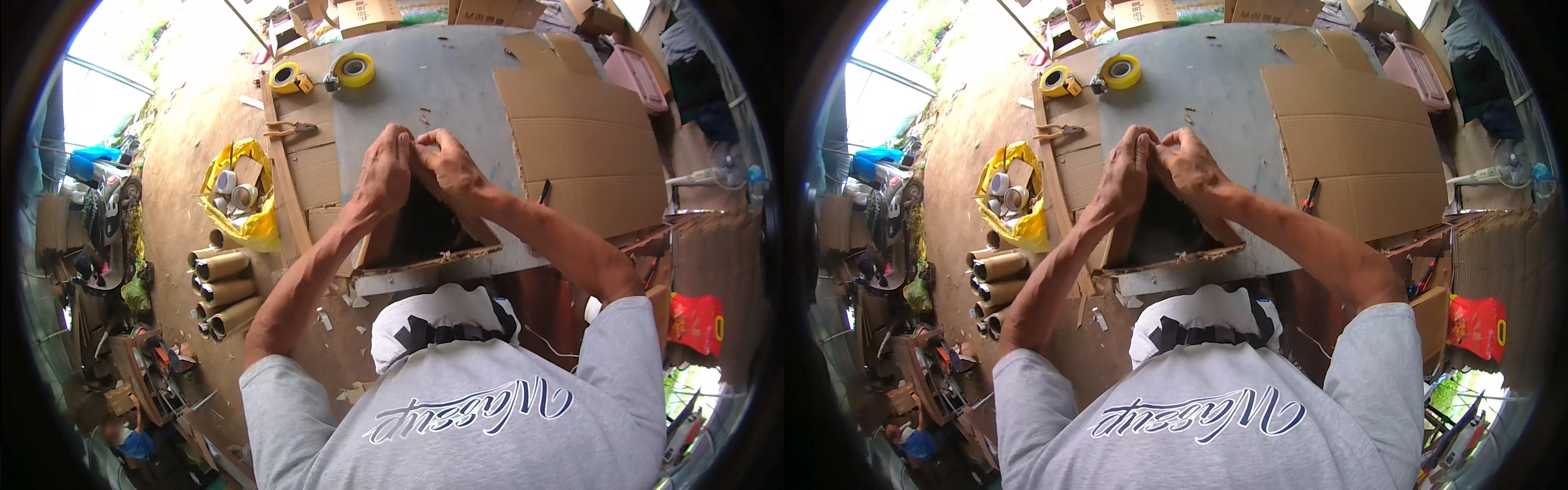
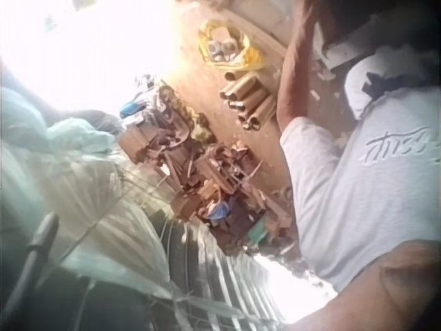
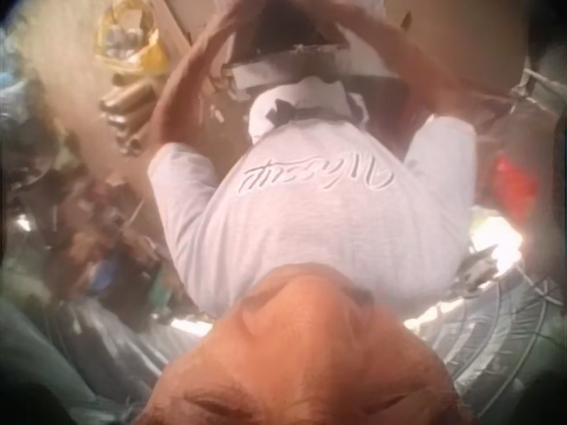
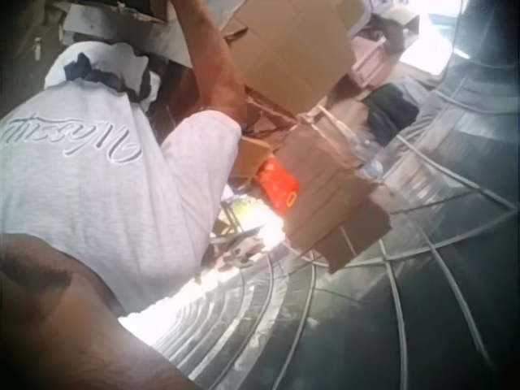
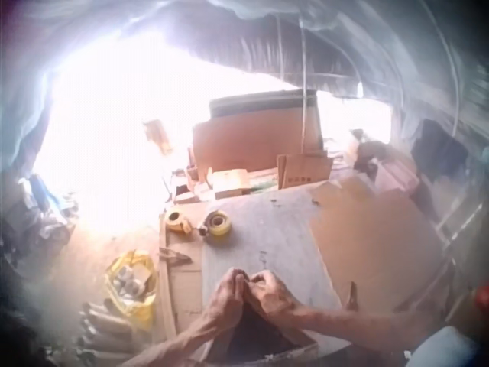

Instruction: The person cuts a large cardboard sheet with a utility knife, folds it into a box shape, and secures the seams with a handheld tape dispenser. The person then trims excess cardboard from the box edges.

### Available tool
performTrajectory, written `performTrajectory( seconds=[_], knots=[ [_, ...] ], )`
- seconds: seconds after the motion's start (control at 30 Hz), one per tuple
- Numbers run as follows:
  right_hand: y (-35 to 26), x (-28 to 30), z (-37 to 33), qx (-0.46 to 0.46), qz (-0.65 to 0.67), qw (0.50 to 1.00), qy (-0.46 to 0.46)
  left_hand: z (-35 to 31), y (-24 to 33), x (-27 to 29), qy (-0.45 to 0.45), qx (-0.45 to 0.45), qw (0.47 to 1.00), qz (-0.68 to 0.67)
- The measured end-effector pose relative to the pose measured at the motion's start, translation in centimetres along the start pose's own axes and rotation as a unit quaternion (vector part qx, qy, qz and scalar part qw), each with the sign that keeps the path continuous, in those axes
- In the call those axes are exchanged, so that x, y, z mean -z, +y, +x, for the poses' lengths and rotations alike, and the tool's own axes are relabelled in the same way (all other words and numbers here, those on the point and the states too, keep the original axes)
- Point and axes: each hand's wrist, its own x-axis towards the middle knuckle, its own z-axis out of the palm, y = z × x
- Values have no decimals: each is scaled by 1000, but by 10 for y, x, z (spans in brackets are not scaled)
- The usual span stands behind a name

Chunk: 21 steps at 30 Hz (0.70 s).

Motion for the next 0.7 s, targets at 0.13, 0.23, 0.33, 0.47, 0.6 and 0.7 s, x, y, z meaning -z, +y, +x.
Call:
performTrajectory(
  seconds=[0.13, 0.23, 0.33, 0.47, 0.6, 0.7],
  knots=[
    [7, 11, -7, 13, 83, 992, -94, 2, 2, 2, -2, -33, 999, 37],
    [6, 37, -33, -34, 104, 966, -234, 0, 5, 5, -6, -37, 998, 52],
    [14, 73, -78, -85, 44, 945, -313, -2, 8, 5, -13, -11, 999, 48],
    [19, 89, -88, -42, 101, 931, -348, 0, 6, -6, -1, -38, 997, 61],
    [27, 80, -90, -13, 81, 947, -311, -2, 9, -6, 2, -25, 998, 65],
    [20, 73, -95, -1, 64, 958, -281, -3, 10, -7, 15, -36, 996, 74]
  ],
)
